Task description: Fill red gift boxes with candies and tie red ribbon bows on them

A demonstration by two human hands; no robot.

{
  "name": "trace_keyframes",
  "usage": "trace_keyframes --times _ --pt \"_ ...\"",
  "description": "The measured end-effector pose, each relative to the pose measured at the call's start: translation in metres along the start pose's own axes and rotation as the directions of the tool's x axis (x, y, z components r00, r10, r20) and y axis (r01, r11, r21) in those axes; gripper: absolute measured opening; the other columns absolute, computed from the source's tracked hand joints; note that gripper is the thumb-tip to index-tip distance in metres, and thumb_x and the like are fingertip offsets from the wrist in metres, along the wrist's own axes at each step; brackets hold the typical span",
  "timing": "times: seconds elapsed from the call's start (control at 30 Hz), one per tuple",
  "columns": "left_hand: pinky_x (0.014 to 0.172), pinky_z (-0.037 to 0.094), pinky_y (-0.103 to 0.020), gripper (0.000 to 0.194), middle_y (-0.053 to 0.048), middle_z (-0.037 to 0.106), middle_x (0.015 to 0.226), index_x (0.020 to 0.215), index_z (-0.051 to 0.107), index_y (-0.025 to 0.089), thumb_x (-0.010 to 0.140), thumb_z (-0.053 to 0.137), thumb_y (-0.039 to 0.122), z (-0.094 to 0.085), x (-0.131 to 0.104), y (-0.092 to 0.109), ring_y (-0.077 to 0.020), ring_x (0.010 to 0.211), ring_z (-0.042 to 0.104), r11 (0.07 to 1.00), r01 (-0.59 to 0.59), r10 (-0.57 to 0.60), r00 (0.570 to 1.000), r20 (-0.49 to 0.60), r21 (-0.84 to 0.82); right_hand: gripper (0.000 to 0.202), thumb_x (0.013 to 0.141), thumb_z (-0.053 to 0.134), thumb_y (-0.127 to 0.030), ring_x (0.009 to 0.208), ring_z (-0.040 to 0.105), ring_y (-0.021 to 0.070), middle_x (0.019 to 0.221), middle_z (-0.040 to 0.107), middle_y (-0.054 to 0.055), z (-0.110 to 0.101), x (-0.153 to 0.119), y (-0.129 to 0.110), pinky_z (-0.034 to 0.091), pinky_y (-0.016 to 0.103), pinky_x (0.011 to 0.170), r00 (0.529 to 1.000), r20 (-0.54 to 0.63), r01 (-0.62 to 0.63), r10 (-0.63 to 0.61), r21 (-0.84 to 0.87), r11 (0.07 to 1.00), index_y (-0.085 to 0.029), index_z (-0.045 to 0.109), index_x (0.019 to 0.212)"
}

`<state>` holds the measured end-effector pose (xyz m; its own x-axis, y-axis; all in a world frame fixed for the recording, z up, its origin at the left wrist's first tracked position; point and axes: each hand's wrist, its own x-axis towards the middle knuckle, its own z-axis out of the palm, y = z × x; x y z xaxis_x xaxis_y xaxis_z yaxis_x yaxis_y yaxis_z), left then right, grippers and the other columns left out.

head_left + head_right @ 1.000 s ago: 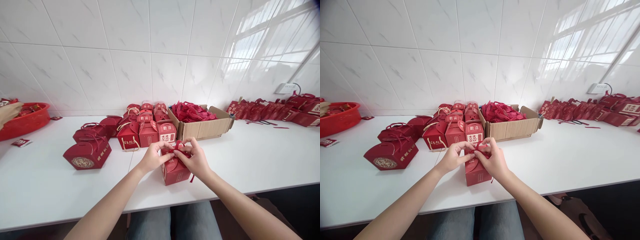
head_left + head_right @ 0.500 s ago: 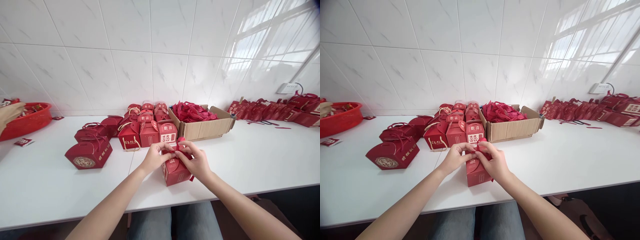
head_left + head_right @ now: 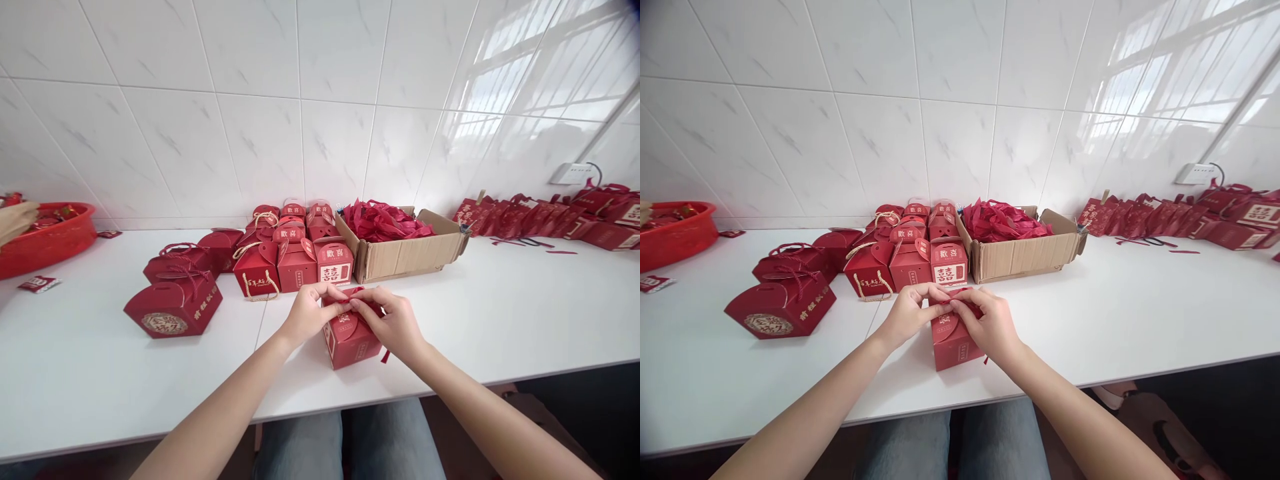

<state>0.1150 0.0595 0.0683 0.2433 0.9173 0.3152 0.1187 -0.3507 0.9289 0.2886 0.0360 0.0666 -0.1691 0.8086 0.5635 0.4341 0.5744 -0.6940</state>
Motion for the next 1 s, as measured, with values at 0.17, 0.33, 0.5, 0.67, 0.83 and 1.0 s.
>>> trace_keyframes --times 0.17,0.33,0.5,0.67,0.83,1.0 --pt "0.077 0.05 -0.028 0.012 -0.004 0.069 0.077 0.066 0.066 0.015 0.069 0.074 0.024 0.003 0.001 0.003 -0.0154 0.077 0.063 1.0 -0.017 0.017 1.0 0.023 -0.026 0.014 0.083 0.061 -0.027 0.08 0.064 0.0193 0.086 0.066 0.008 -0.006 0.001 0.002 0.053 0.031 0.069 0.999 -0.044 0.032 -0.032 0.005 0.999 -0.021 0.074 0.083" --pt "0.076 0.05 -0.027 0.01 -0.003 0.069 0.076 0.069 0.067 0.016 0.07 0.073 0.024 0.004 0.002 0.004 -0.0156 0.077 0.063 1.0 -0.003 0.003 1.0 -0.004 -0.017 0.011 0.081 0.064 -0.025 0.085 0.064 0.0198 0.09 0.061 0.008 -0.007 0.001 0.006 0.054 0.033 0.074 0.992 -0.042 0.12 -0.122 -0.052 0.991 -0.021 0.074 0.085" --pt "0.076 0.05 -0.029 0.009 -0.004 0.07 0.077 0.069 0.068 0.016 0.07 0.072 0.024 0.002 0.002 0.002 -0.0164 0.077 0.064 1.0 -0.01 0.01 1.0 -0.008 0.01 0.013 0.084 0.059 -0.022 0.084 0.062 0.0206 0.09 0.061 0.009 -0.006 0.001 0.006 0.052 0.037 0.077 0.985 -0.021 0.166 -0.169 -0.1 0.981 -0.02 0.071 0.08" --pt "0.078 0.051 -0.03 0.006 -0.004 0.07 0.078 0.067 0.066 0.017 0.072 0.069 0.018 0.003 0.004 -0.004 -0.0155 0.078 0.064 0.989 -0.145 0.145 0.989 -0.01 -0.015 0.024 0.087 0.054 -0.032 0.112 0.053 0.0268 0.109 0.059 0.011 -0.013 0.01 0.001 0.041 0.046 0.096 0.976 0.204 -0.082 0.083 -0.014 0.997 -0.019 0.067 0.072" --pt "0.081 0.05 -0.032 0.011 -0.004 0.069 0.078 0.067 0.063 0.017 0.076 0.067 0.022 0.006 0.008 -0.01 -0.016 0.079 0.064 0.975 -0.218 0.218 0.976 -0.002 -0.036 0.033 0.088 0.054 -0.042 0.133 0.038 0.0256 0.133 0.052 0.01 -0.012 0.009 0.0 0.037 0.042 0.103 0.885 0.401 -0.38 0.239 0.323 0.867 -0.019 0.067 0.069" --pt "0.085 0.047 -0.033 0.015 -0.004 0.064 0.089 0.082 0.059 0.018 0.074 0.07 0.026 0.004 0.003 -0.001 -0.0178 0.089 0.06 0.944 -0.224 0.261 0.956 -0.131 0.244 0.033 0.082 0.06 -0.048 0.133 0.038 0.027 0.138 0.048 0.011 -0.001 0.001 0.002 0.044 0.039 0.097 0.896 0.275 -0.438 0.348 0.433 0.788 -0.019 0.073 0.075"
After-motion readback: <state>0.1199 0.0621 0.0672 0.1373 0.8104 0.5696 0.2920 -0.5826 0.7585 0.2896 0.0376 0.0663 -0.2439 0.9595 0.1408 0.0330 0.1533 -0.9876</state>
